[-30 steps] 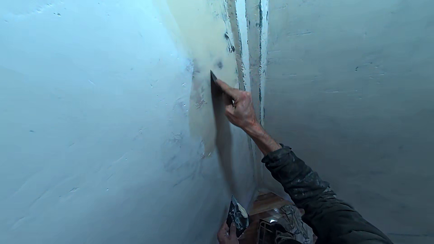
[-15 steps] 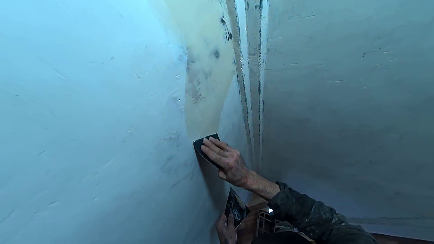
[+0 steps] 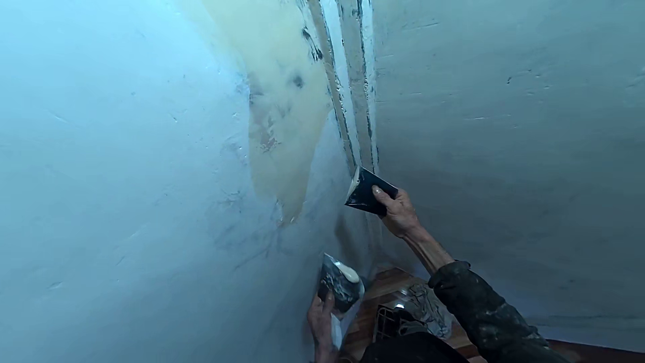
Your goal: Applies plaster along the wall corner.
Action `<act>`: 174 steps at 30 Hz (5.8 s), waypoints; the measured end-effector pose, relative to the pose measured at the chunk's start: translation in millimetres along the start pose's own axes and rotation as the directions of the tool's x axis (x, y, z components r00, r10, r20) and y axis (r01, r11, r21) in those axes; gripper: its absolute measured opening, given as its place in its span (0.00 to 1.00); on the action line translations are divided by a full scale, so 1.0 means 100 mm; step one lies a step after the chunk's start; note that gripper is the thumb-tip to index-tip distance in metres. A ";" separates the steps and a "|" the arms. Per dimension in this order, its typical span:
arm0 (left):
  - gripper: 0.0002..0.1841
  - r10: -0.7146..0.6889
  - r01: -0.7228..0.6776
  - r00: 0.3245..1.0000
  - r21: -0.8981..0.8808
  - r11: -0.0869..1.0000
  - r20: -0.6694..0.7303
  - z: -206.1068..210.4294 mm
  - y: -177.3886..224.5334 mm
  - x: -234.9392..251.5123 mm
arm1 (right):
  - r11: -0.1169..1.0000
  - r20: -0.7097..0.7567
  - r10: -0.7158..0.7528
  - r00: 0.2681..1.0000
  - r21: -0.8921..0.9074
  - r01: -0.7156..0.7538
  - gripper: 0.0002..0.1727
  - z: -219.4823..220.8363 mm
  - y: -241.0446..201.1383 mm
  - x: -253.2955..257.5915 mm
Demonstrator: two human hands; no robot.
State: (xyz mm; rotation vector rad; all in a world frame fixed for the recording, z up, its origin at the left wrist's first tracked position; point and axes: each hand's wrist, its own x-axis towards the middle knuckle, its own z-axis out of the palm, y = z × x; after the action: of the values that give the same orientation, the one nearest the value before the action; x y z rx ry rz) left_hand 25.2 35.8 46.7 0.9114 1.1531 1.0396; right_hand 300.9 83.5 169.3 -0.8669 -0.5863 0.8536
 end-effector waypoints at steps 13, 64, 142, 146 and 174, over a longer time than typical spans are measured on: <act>0.12 -0.305 0.398 0.915 -0.472 0.787 0.263 1.03 0.90 -0.12 | 0.760 0.421 -0.515 0.747 -0.180 0.625 0.24 -0.45 0.23 -0.70; 0.16 0.016 -0.053 0.991 -0.271 0.961 -0.136 -0.99 0.61 -0.69 | 0.397 0.437 -0.571 0.696 -0.595 0.699 0.21 1.32 1.13 -0.82; 0.11 0.547 -0.542 0.824 0.074 0.837 -0.150 0.56 0.40 -0.52 | 0.722 -0.037 0.683 0.730 0.191 -0.666 0.21 -0.25 0.01 -1.29; 0.12 0.788 -0.733 0.607 0.454 0.507 0.100 0.55 0.25 -0.53 | 0.611 0.005 0.747 0.665 0.388 -0.690 0.23 -0.14 0.07 -1.33; 0.09 0.395 -0.299 0.905 0.427 0.854 -0.157 -0.18 -0.42 -0.33 | 0.429 0.066 -0.667 0.742 -0.780 0.455 0.14 0.70 -0.30 1.48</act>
State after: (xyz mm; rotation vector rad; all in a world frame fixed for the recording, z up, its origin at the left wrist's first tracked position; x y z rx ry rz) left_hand 12.1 -6.5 11.9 1.3848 1.4679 1.2616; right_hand 340.7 224.6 247.2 -1.4050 -0.9676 -0.2178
